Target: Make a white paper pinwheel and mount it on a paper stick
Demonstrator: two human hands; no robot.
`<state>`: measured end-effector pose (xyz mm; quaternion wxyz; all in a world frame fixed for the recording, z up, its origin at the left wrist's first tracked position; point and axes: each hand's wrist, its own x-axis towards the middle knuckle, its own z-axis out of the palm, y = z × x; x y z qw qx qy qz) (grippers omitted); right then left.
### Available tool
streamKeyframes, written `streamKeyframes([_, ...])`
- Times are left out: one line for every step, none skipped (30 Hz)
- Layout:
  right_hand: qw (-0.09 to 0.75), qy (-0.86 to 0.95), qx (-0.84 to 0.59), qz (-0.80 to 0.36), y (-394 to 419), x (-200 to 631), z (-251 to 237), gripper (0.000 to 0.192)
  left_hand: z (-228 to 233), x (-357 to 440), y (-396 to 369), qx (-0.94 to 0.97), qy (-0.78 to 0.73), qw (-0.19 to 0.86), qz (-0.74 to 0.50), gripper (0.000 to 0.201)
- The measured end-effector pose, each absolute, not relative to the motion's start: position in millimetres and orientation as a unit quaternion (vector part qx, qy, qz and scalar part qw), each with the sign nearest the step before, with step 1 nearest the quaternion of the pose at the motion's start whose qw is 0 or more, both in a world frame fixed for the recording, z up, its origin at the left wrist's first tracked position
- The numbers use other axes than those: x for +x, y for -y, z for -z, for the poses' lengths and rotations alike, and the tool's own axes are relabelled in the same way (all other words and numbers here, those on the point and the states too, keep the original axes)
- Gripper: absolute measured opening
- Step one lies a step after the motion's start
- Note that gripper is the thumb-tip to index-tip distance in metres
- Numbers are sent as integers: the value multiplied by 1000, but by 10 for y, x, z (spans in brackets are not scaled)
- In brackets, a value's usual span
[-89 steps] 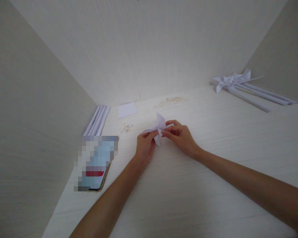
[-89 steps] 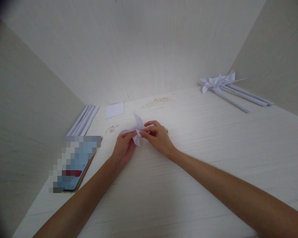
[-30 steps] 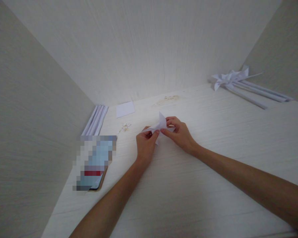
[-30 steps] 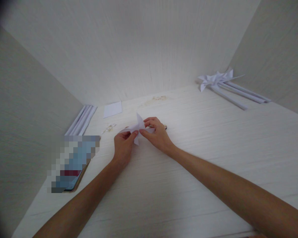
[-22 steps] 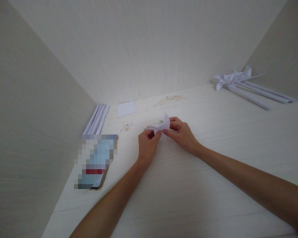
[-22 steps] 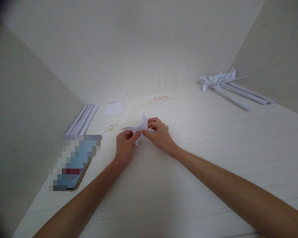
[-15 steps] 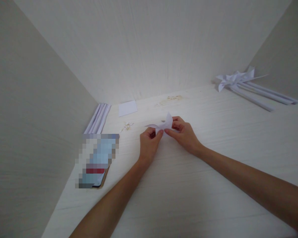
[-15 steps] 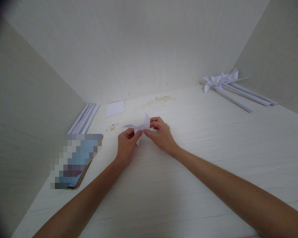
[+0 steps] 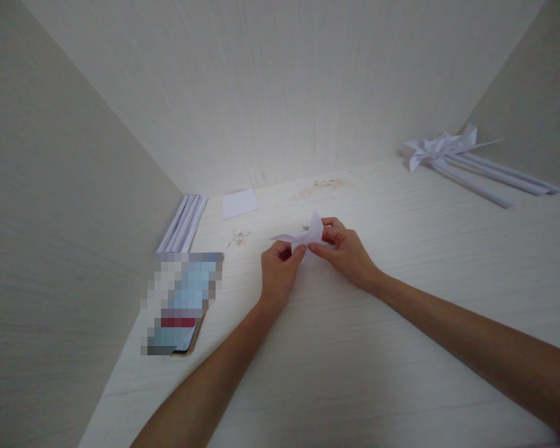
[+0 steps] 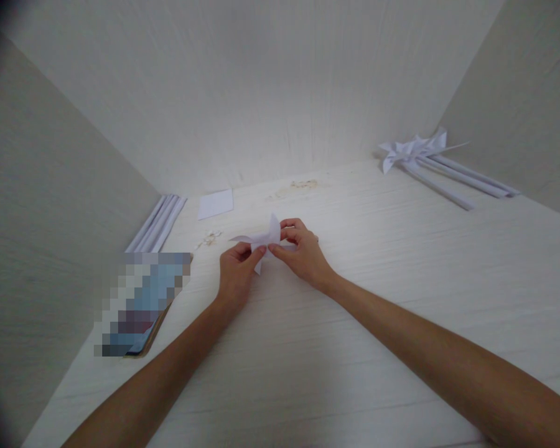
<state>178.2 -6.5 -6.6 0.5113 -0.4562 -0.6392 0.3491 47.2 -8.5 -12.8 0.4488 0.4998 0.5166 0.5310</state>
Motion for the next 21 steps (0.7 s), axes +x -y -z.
streamKeyframes([508, 643, -458, -344, 67, 1784, 59, 7, 121, 474, 88, 497, -517, 451, -532, 9])
streamKeyframes([505, 647, -460, -339, 69, 1786, 53, 7, 114, 476, 91, 494, -517, 452, -533, 9])
streamKeyframes([504, 650, -460, -334, 70, 1787, 49, 7, 107, 478, 93, 493, -517, 453, -534, 8])
streamKeyframes([505, 651, -460, -332, 70, 1787, 46, 6, 101, 480, 94, 493, -516, 454, -534, 8])
streamKeyframes([508, 649, -459, -332, 71, 1786, 45, 6, 97, 480, 94, 494, -513, 455, -534, 8])
streamKeyframes([511, 646, -458, -335, 70, 1784, 47, 6, 95, 481, 94, 496, -510, 457, -534, 8])
streamKeyframes([515, 642, -456, -339, 70, 1782, 51, 6, 94, 481, 94, 498, -505, 460, -535, 8])
streamKeyframes([519, 636, -456, -344, 69, 1778, 57, 7, 96, 482, 93, 499, -500, 463, -536, 8])
streamKeyframes([523, 630, -456, -349, 67, 1774, 65, 8, 100, 483, 91, 497, -495, 467, -539, 8])
streamKeyframes([526, 624, -457, -354, 65, 1770, 75, 8, 104, 484, 89, 494, -490, 471, -542, 8])
streamKeyframes([530, 619, -457, -357, 61, 1767, 85, 9, 110, 485, 85, 490, -485, 476, -546, 7])
streamKeyframes([539, 612, -455, -357, 56, 1765, 94, 9, 116, 486, 79, 483, -483, 480, -550, 8])
streamKeyframes([552, 604, -451, -356, 50, 1765, 103, 9, 122, 484, 71, 473, -483, 483, -556, 8])
streamKeyframes([570, 594, -445, -352, 42, 1766, 111, 8, 126, 481, 61, 460, -483, 488, -563, 8])
streamKeyframes([591, 581, -439, -345, 34, 1768, 116, 7, 129, 476, 49, 443, -482, 494, -572, 8])
streamKeyframes([614, 566, -436, -336, 26, 1772, 120, 6, 128, 470, 37, 423, -477, 503, -583, 9])
streamKeyframes([634, 549, -435, -328, 18, 1777, 121, 6, 124, 462, 25, 403, -467, 516, -594, 10])
streamKeyframes([649, 534, -437, -321, 10, 1782, 123, 7, 116, 456, 15, 383, -452, 534, -603, 11])
streamKeyframes([660, 519, -440, -318, 3, 1787, 124, 8, 105, 450, 8, 365, -435, 554, -609, 12])
streamKeyframes([667, 508, -443, -318, -3, 1791, 126, 9, 91, 447, 6, 350, -418, 576, -610, 12])
streamKeyframes([670, 501, -443, -321, -7, 1795, 129, 9, 75, 447, 7, 338, -402, 598, -605, 12])
